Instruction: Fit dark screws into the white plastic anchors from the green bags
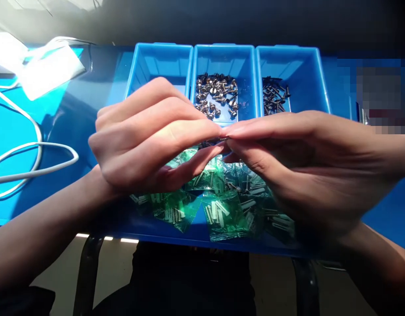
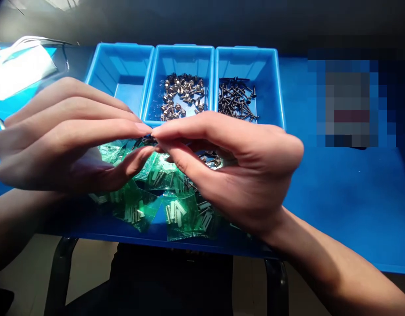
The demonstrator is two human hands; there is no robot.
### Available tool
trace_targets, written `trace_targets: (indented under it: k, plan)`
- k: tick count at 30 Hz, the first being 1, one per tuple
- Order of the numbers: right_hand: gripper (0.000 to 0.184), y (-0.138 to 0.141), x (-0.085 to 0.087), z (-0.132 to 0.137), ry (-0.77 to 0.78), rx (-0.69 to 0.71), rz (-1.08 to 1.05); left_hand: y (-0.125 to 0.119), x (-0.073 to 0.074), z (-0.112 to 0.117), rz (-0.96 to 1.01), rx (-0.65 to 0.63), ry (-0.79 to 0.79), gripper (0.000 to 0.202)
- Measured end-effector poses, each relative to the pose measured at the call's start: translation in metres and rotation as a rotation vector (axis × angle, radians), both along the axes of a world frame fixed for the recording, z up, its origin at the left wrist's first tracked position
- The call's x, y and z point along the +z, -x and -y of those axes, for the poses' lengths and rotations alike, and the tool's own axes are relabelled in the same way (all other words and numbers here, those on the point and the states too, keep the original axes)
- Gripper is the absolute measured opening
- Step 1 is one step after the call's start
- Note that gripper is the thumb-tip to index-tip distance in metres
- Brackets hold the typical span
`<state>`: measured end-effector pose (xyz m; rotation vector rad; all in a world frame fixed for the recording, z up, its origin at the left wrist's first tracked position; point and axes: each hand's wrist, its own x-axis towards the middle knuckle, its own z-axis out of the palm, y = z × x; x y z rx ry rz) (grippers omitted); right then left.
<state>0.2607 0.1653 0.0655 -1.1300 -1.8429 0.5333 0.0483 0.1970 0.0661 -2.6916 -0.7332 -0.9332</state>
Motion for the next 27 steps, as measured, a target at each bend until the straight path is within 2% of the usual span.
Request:
trace_targets:
  k: [2,5,9,13,15,17,20,24,27]
  plan:
    - [0.012,0.0,0.0,0.0,0.025,-0.004,-0.001,0.0,0.001,0.002,-0.006,0.019,0.038,0.025]
    - [0.014,-0.001,0.002,-0.001,0.036,-0.007,0.022,0.001,0.0,0.002,-0.039,-0.003,0.007,0.029]
    - [0.016,-0.001,0.004,0.0,0.165,0.015,0.166,0.003,-0.003,0.002,-0.029,0.001,-0.052,0.031]
    - [0.018,-0.005,0.005,-0.007,0.133,-0.003,0.189,0.004,-0.005,0.002,-0.007,0.029,-0.021,0.028]
    - [0.026,-0.011,0.007,-0.015,0.181,0.056,0.265,0.004,-0.006,-0.002,0.026,-0.011,-0.049,0.028]
    - [0.033,-0.017,0.009,-0.024,0.204,0.203,0.38,0.004,-0.009,-0.007,0.039,-0.056,-0.087,0.03]
    - [0.035,-0.02,0.01,-0.027,0.171,0.218,0.422,0.005,-0.011,-0.013,0.038,-0.119,-0.138,0.031]
    - [0.027,-0.01,0.007,-0.015,0.12,0.101,0.278,0.006,-0.008,-0.011,0.062,-0.135,-0.113,0.028]
    - [0.018,-0.004,0.004,-0.006,-0.026,0.036,0.123,0.006,-0.004,-0.007,0.064,-0.145,-0.083,0.031]
